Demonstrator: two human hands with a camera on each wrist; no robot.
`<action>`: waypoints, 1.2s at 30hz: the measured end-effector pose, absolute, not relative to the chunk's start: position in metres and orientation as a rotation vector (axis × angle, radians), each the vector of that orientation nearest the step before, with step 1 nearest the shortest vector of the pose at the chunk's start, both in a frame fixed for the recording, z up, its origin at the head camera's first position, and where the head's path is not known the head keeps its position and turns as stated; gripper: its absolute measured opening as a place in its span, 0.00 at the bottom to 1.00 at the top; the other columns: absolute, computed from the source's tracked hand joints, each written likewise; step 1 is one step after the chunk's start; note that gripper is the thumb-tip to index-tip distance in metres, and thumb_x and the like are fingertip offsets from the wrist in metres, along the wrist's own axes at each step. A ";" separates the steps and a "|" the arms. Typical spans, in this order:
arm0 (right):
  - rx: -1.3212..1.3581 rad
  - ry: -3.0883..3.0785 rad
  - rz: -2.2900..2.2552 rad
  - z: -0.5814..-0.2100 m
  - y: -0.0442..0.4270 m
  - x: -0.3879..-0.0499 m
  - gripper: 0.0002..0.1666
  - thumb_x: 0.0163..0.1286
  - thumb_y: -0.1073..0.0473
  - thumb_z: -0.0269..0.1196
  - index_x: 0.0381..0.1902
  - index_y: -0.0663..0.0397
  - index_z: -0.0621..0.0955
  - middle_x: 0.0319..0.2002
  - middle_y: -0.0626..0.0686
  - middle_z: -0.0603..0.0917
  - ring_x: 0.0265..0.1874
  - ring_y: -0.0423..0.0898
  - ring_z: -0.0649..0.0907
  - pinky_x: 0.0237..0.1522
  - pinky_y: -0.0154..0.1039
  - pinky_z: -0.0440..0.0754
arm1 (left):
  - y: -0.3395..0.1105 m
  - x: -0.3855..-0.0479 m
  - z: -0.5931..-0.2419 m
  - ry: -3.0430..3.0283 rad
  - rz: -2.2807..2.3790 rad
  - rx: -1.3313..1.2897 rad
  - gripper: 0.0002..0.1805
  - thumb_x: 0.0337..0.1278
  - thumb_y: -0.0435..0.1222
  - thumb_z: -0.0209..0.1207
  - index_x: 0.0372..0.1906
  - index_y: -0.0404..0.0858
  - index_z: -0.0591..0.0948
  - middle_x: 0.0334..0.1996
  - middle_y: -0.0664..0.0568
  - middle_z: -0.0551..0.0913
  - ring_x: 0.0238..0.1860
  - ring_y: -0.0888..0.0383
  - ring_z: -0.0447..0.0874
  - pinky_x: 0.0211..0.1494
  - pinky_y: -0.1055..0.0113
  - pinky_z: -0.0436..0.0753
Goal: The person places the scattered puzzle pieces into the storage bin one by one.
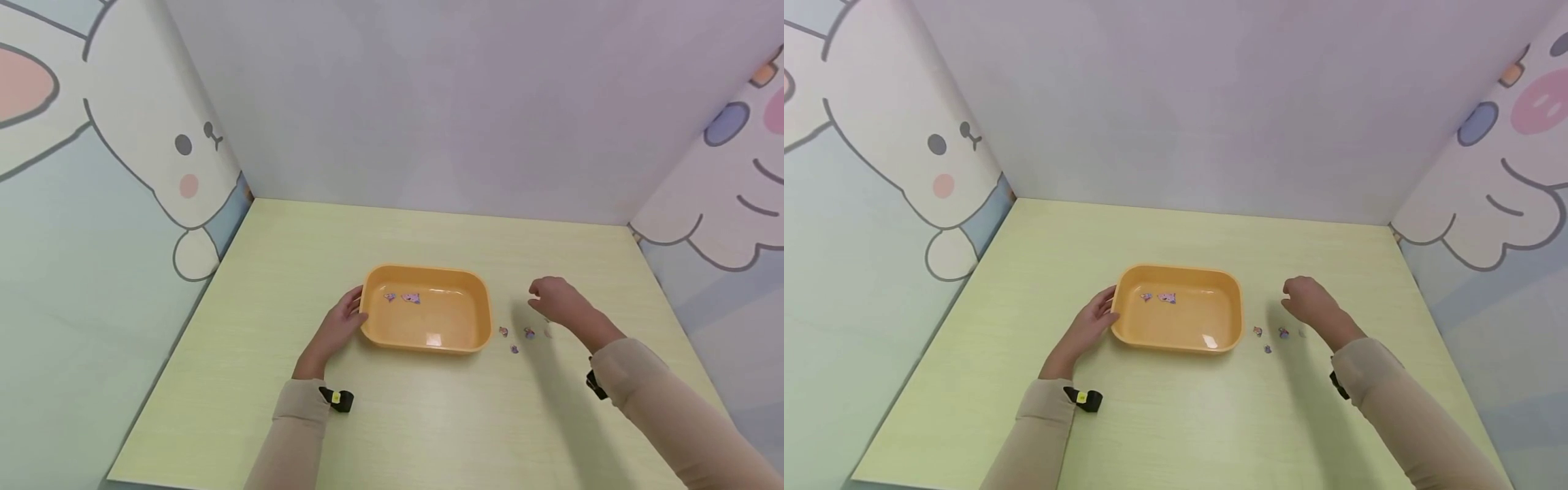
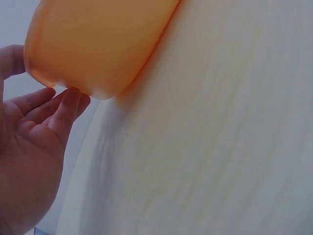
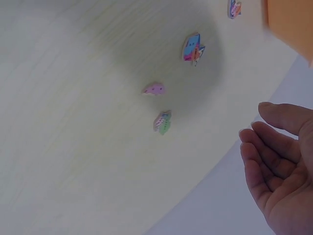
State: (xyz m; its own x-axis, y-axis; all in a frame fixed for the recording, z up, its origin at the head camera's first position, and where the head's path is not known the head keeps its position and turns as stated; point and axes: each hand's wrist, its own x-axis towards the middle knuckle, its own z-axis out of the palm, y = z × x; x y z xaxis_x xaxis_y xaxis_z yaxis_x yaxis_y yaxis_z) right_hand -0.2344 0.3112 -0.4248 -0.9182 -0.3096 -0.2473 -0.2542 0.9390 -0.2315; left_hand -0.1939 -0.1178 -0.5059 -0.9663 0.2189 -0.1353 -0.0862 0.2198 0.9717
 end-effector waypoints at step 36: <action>-0.488 2.791 -0.239 -0.462 0.359 -0.220 0.15 0.61 0.67 0.65 0.41 0.76 0.79 0.37 0.67 0.81 0.41 0.66 0.80 0.44 0.58 0.79 | -0.114 -0.180 -0.468 2.252 1.799 0.154 0.32 0.67 0.27 0.52 0.73 0.29 0.58 0.71 0.36 0.60 0.69 0.42 0.63 0.66 0.55 0.69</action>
